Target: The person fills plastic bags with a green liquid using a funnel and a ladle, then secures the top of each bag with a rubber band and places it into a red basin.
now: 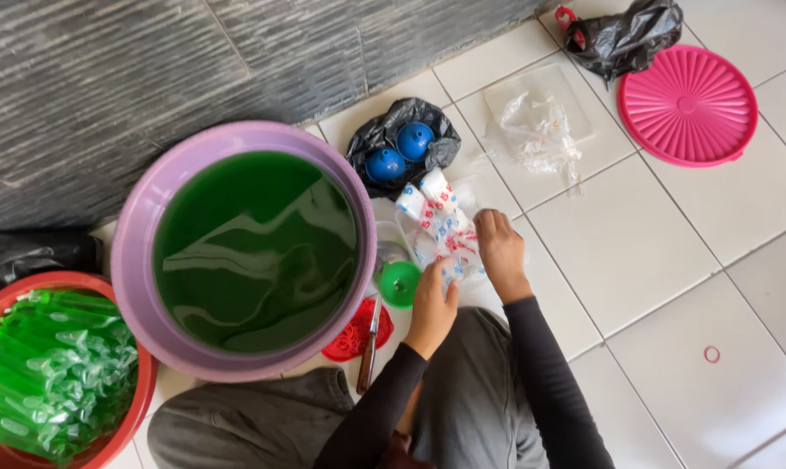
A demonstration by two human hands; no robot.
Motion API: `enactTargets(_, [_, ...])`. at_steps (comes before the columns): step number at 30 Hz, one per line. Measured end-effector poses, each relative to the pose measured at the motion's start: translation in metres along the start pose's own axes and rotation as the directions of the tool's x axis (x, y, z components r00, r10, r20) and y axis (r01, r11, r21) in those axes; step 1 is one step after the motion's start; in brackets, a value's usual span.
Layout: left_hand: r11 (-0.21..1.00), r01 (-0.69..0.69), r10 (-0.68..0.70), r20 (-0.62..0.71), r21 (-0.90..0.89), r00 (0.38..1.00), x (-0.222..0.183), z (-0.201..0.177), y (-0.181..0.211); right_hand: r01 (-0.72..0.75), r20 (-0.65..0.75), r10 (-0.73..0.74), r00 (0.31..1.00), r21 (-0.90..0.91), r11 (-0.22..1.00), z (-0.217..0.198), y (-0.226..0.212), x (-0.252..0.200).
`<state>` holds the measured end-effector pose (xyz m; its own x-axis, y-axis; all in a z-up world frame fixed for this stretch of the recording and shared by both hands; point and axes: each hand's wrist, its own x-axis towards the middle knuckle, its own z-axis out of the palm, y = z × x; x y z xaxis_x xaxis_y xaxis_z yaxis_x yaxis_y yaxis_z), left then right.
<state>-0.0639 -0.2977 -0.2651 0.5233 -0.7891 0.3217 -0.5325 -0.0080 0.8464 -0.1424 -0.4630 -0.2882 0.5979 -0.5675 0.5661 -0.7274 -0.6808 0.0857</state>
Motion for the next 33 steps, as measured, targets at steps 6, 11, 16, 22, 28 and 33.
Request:
enactTargets(6, [0.963, -0.232, 0.236, 0.009, -0.139, 0.972, -0.008, -0.025, 0.027, 0.078, 0.061, -0.105, 0.993, 0.347, 0.935, -0.144, -0.030, -0.050])
enactTargets(11, [0.989, -0.113, 0.117, 0.039, -0.099, 0.992, -0.094, -0.039, -0.002, 0.026, 0.114, -0.121, 0.986, 0.615, 0.788, -0.216, -0.076, -0.059])
enactTargets(16, [0.962, 0.193, -0.204, -0.040, -0.193, 0.978, -0.175, -0.101, -0.036, -0.100, 0.213, -0.042, 0.976, 0.613, 0.784, -0.165, -0.089, -0.074])
enactTargets(22, [0.759, 0.431, -0.542, -0.106, -0.488, 0.834, -0.143, -0.207, 0.032, 0.155, 0.315, -0.243, 0.917, 0.279, 0.948, -0.062, -0.119, -0.082])
enactTargets(28, [0.804, 0.325, -0.467, -0.191, -0.499, 0.863, -0.120, -0.256, 0.044, 0.063, 0.046, -0.078, 0.996, 0.274, 0.960, -0.132, -0.112, -0.070])
enactTargets(33, [0.956, 0.210, -0.270, -0.326, -0.206, 0.906, -0.120, -0.271, 0.078, -0.056, -0.034, 0.112, 0.993, 0.704, 0.708, -0.238, -0.141, -0.051])
